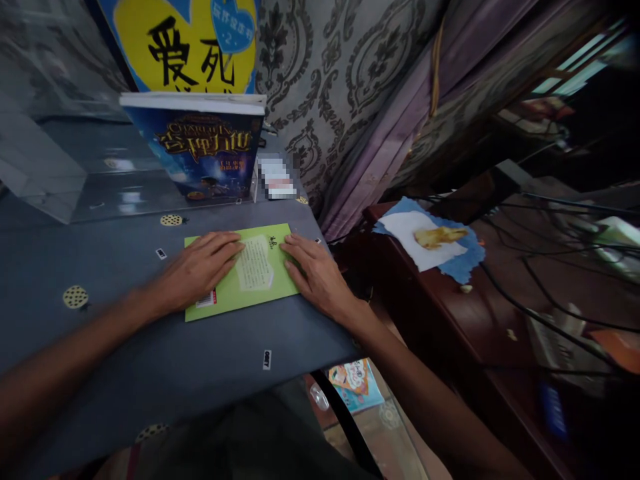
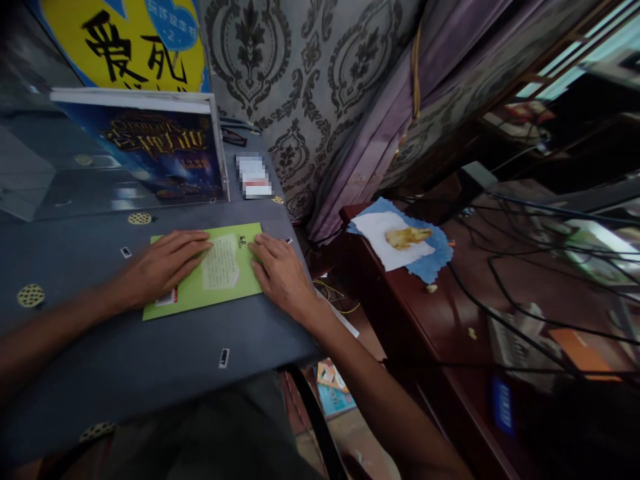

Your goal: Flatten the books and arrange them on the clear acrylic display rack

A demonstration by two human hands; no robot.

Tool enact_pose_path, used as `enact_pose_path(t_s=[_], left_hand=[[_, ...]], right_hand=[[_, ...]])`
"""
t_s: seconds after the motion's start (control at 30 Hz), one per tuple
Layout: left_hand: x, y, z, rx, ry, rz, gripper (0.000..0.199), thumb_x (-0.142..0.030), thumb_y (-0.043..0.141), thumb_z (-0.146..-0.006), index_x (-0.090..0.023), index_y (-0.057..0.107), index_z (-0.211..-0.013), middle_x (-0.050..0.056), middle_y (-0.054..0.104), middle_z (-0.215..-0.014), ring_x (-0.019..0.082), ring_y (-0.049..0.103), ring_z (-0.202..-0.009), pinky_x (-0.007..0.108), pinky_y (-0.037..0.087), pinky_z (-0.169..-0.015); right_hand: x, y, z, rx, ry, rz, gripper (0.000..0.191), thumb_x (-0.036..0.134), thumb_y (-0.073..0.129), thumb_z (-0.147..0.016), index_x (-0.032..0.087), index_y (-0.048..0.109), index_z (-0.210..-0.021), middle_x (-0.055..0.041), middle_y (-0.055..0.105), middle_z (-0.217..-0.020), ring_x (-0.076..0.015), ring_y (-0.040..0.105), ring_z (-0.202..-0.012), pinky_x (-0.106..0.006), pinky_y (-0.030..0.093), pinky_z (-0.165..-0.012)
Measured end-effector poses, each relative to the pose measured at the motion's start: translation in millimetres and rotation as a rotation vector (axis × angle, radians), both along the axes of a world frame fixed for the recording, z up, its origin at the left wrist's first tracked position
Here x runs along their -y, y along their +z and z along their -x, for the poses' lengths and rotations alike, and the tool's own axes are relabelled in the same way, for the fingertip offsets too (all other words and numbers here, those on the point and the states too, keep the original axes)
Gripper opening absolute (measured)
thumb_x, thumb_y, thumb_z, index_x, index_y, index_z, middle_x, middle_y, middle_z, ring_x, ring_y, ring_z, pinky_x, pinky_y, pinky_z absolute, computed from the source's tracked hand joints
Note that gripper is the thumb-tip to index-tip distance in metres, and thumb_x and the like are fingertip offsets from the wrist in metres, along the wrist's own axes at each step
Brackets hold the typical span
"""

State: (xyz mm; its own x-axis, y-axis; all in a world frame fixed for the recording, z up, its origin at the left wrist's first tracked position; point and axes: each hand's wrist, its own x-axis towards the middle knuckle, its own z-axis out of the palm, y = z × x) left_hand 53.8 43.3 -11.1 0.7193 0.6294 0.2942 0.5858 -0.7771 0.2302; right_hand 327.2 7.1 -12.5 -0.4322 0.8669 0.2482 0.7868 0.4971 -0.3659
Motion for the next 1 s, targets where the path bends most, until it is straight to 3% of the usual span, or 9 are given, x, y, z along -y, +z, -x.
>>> enact_pose_path(t_s=[0.23, 0.4, 0.67, 0.8, 0.9, 1.0], left_hand=[[0, 0.6, 1, 0.058, 0.017, 0.043, 0.041, -0.035, 0.034, -0.107, -0.016, 0.062, -0.131, 0.015, 0.064, -0.135, 0.027, 0.057, -0.127, 0.052, 0.048, -0.108], [-12, 9.5, 8, 0.019, -0.019, 0.17, 0.041, -0.034, 0.034, -0.105, -0.02, 0.063, -0.131, 0.012, 0.064, -0.138, 0.026, 0.057, -0.129, 0.049, 0.044, -0.11], [-27, 12.5, 22, 0.111, -0.09, 0.346, 0.038, -0.029, 0.038, -0.102, -0.021, 0.065, -0.127, 0.011, 0.065, -0.139, 0.024, 0.057, -0.131, 0.046, 0.043, -0.112], [-28, 14.3, 26, 0.199, -0.087, 0.421, 0.038, -0.032, 0.038, -0.102, -0.02, 0.065, -0.127, 0.01, 0.068, -0.134, 0.023, 0.061, -0.126, 0.042, 0.047, -0.108], [-27, 15.0, 28, 0.252, -0.065, 0.451, 0.038, -0.032, 0.038, -0.103, -0.02, 0.065, -0.127, 0.01, 0.07, -0.131, 0.022, 0.064, -0.12, 0.039, 0.051, -0.103], [-22, 12.6, 28, 0.209, -0.061, 0.404, 0.038, -0.034, 0.04, -0.103, -0.019, 0.064, -0.127, 0.011, 0.068, -0.134, 0.023, 0.061, -0.127, 0.042, 0.048, -0.109]], right_hand=[[61, -4.9, -13, -0.134, -0.02, -0.136, 0.033, 0.02, 0.05, -0.1, 0.022, 0.071, -0.125, -0.0096, 0.075, -0.125, -0.027, 0.064, -0.127, -0.055, 0.051, -0.109], [83, 4.3, 2, -0.097, 0.026, -0.137, 0.031, 0.017, 0.051, -0.1, 0.022, 0.072, -0.122, -0.0087, 0.074, -0.126, -0.0259, 0.065, -0.127, -0.054, 0.049, -0.112], [75, 8.4, 73, 0.058, 0.431, -0.038, 0.032, 0.027, 0.049, -0.105, 0.019, 0.065, -0.131, -0.0091, 0.061, -0.146, -0.0215, 0.048, -0.144, -0.047, 0.039, -0.123], [62, 14.4, 102, 0.143, 0.548, -0.041, 0.032, 0.031, 0.05, -0.105, 0.018, 0.063, -0.132, -0.0087, 0.057, -0.151, -0.0227, 0.044, -0.147, -0.046, 0.036, -0.124], [55, 17.7, 111, 0.167, 0.589, -0.046, 0.034, 0.031, 0.05, -0.106, 0.016, 0.061, -0.134, -0.01, 0.054, -0.154, -0.0237, 0.044, -0.146, -0.047, 0.035, -0.124], [49, 15.8, 104, 0.165, 0.627, -0.041, 0.034, 0.031, 0.049, -0.106, 0.015, 0.061, -0.134, -0.0109, 0.053, -0.154, -0.0239, 0.043, -0.147, -0.049, 0.033, -0.125]])
